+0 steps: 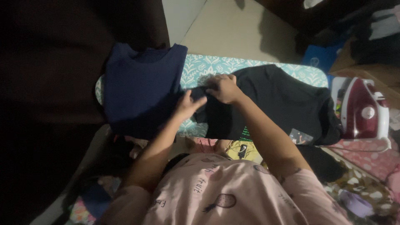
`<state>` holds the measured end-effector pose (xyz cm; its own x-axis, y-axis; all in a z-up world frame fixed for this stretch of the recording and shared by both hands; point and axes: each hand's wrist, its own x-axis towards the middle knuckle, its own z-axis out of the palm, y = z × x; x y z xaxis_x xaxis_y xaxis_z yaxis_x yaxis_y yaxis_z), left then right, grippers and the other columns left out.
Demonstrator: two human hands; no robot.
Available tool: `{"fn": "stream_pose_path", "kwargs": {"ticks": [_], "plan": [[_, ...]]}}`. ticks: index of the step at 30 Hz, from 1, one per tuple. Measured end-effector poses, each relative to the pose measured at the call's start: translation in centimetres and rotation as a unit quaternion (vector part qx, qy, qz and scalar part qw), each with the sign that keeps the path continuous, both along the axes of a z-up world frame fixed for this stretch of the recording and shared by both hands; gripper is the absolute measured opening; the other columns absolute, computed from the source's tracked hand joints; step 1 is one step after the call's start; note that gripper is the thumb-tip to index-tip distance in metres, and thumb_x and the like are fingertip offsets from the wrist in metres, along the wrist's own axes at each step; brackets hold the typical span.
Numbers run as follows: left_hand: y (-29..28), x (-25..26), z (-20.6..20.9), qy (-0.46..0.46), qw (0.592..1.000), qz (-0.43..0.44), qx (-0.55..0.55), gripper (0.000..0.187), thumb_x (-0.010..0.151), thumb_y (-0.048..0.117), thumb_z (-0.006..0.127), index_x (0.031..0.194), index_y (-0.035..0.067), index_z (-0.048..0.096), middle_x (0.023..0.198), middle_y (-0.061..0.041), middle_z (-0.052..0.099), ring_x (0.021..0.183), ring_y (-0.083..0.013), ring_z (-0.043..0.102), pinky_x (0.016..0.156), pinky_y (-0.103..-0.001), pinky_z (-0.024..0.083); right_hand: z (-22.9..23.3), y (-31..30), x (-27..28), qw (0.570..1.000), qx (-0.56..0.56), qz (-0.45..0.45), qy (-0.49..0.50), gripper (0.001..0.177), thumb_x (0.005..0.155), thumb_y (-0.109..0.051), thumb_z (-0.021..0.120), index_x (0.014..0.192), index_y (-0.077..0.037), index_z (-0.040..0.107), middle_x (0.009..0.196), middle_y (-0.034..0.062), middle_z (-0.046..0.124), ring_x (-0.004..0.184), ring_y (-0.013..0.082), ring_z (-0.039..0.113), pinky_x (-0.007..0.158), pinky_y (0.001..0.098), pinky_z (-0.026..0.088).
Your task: The person irons a dark blue t-shirt on an ironing board, then switches to a black t-shirt with a graphic print. They smooth the fabric with their hands and use a red and white iron to press the shirts, flipping the black shirt to iron the back side.
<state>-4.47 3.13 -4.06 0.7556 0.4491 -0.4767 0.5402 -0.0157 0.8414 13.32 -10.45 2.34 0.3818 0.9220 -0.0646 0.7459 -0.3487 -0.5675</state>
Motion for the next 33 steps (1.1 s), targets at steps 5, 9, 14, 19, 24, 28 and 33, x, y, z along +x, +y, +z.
{"fn": "stream_pose_path", "kwargs": {"ticks": [5,9,14,19,24,28,33], "plan": [[-0.1,-2.1,-5.1,-0.040,0.992,-0.081,0.088,0.043,0.083,0.025,0.084,0.112,-0.004,0.071,0.106,-0.019,0.080,0.091,-0.0257,0.078,0.081,-0.036,0.060,-0.4,1.4,0.5,0.999,-0.032,0.022,-0.007,0.023,0.089,-0.027,0.070,0.105,-0.010,0.075,0.104,0.0123,0.070,0.107,0.0356,0.062,0.094,0.0530,0.043],[-0.5,-2.1,-7.8,-0.117,0.985,0.034,0.121,0.047,0.086,0.028,0.080,0.120,-0.002,0.070,0.116,-0.020,0.074,0.103,-0.0286,0.074,0.089,-0.037,0.056,-1.0,1.8,1.6,0.992,0.058,-0.075,0.088,0.018,0.094,-0.019,0.070,0.103,-0.004,0.070,0.097,0.0158,0.070,0.091,0.0338,0.068,0.083,0.0413,0.053],[-1.4,-2.6,-5.9,-0.056,0.974,-0.050,0.215,0.055,0.084,0.046,0.081,0.110,-0.002,0.074,0.114,-0.024,0.071,0.107,-0.0371,0.067,0.094,-0.043,0.052,-1.6,1.7,1.8,0.973,0.085,-0.098,0.189,0.014,0.099,-0.014,0.066,0.105,-0.002,0.065,0.095,0.0111,0.070,0.091,0.0211,0.068,0.084,0.0336,0.053],[-1.9,-2.4,-2.2,-0.043,0.960,-0.126,0.248,0.057,0.082,0.050,0.083,0.094,-0.004,0.072,0.107,-0.028,0.067,0.099,-0.0408,0.065,0.085,-0.047,0.053,-1.2,1.2,3.2,0.923,0.122,-0.085,0.354,0.009,0.104,-0.013,0.065,0.105,-0.005,0.062,0.095,-0.0018,0.060,0.090,0.0098,0.055,0.083,0.0276,0.048],[-1.1,-2.1,1.3,0.029,0.992,-0.119,0.016,0.057,0.083,0.052,0.083,0.086,-0.003,0.067,0.074,-0.013,0.072,0.068,-0.0197,0.068,0.061,-0.037,0.055,0.3,-0.3,4.5,0.886,0.186,-0.082,0.417,0.004,0.104,-0.010,0.065,0.103,-0.007,0.063,0.095,-0.0047,0.059,0.090,0.0077,0.053,0.085,0.0246,0.046],[-0.2,-2.4,3.9,0.054,0.997,-0.061,-0.009,0.047,0.079,0.042,0.087,0.078,0.000,0.068,0.070,-0.006,0.074,0.058,-0.0110,0.065,0.055,-0.028,0.052,2.5,-0.4,5.1,0.903,0.161,-0.100,0.385,0.004,0.102,-0.011,0.066,0.101,-0.007,0.065,0.093,-0.0046,0.061,0.085,0.0070,0.055,0.079,0.0256,0.047],[1.1,-3.7,4.3,-0.042,0.999,-0.019,0.000,0.031,0.082,0.028,0.087,0.079,0.001,0.072,0.072,-0.007,0.073,0.061,-0.0099,0.064,0.055,-0.027,0.050,3.9,0.1,5.2,0.965,0.040,-0.113,0.233,0.016,0.100,-0.018,0.069,0.106,-0.003,0.067,0.094,0.0036,0.068,0.086,0.0142,0.063,0.080,0.0318,0.052]]}}
